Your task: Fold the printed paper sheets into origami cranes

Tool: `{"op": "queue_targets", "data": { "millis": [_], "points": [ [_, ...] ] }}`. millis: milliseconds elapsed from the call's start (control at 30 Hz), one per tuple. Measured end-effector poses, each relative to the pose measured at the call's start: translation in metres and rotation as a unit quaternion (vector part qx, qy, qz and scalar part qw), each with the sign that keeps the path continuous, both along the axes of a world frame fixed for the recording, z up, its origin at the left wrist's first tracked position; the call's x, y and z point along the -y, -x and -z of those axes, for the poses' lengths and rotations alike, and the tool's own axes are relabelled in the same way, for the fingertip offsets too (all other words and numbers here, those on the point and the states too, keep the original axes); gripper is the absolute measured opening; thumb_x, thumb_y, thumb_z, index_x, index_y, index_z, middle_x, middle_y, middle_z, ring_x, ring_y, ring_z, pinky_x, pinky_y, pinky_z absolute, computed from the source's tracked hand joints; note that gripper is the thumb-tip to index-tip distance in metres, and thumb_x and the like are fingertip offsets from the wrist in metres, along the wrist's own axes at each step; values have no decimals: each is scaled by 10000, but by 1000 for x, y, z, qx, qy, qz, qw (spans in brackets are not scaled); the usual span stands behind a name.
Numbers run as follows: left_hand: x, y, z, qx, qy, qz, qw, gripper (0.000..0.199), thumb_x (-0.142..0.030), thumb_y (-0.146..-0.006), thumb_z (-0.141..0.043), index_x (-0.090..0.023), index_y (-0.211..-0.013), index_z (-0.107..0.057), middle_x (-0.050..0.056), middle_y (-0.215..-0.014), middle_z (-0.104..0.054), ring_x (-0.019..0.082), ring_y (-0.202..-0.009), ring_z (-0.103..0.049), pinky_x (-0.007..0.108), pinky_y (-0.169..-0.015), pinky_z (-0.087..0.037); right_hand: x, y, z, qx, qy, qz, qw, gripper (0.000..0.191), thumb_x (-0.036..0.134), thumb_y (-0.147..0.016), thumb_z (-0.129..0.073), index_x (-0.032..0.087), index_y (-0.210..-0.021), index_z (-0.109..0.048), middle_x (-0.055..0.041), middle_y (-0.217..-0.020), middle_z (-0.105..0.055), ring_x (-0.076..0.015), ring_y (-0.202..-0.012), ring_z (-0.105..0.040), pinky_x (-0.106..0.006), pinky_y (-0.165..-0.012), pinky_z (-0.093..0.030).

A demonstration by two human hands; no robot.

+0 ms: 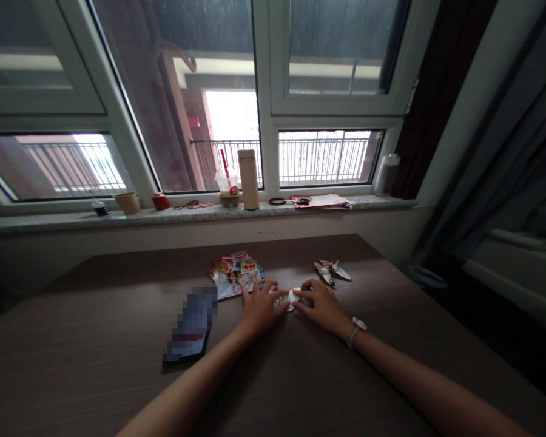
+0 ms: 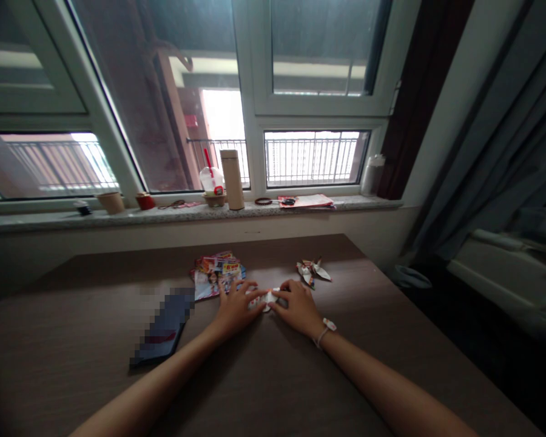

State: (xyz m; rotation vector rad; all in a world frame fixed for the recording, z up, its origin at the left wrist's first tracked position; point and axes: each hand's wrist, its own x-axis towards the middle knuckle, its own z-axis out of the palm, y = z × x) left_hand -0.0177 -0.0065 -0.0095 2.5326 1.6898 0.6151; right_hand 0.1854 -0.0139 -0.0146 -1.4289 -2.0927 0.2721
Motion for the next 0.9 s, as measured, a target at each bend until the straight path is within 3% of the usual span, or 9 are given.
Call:
{"op": "queue_targets", "data": {
  "millis": [233, 533, 900],
  "points": [
    [1, -2, -6, 10, 25, -9, 1000, 360, -563, -811, -647, -434, -1147, -671, 10, -1307, -583, 334, -1295, -404, 751, -1091, 27, -6, -6, 4, -86, 7, -10, 996, 251, 267, -893, -571, 207, -1071, -738, -74, -1082, -669, -203, -1047, -594, -354, -991, -426],
    [1, -5, -8, 18, 43, -21, 999, 434, -541, -767, -709, -454, -1188, -650, 6, -1415, -525, 343, -1324, -392, 728, -1106, -90, -2, -5, 3, -58, -8, -13, 998, 236, 220, -903, -551, 208, -1002, -765, -78, -1071, -676, -206, -1030, -599, -347, -980, -434],
    [4, -3, -6, 12, 7, -23, 1000, 387, -574, -771, -694, -459, -1140, -687, 0, -1391, -559, 339, -1320, -410, 732, -1111, 26, -2, -6, 2, -51, -9, -16, 998, 235, 231, -918, -549, 215, -1011, -764, -66, -1079, -676, -193, -1029, -602, -328, -977, -432]
  ]
}}
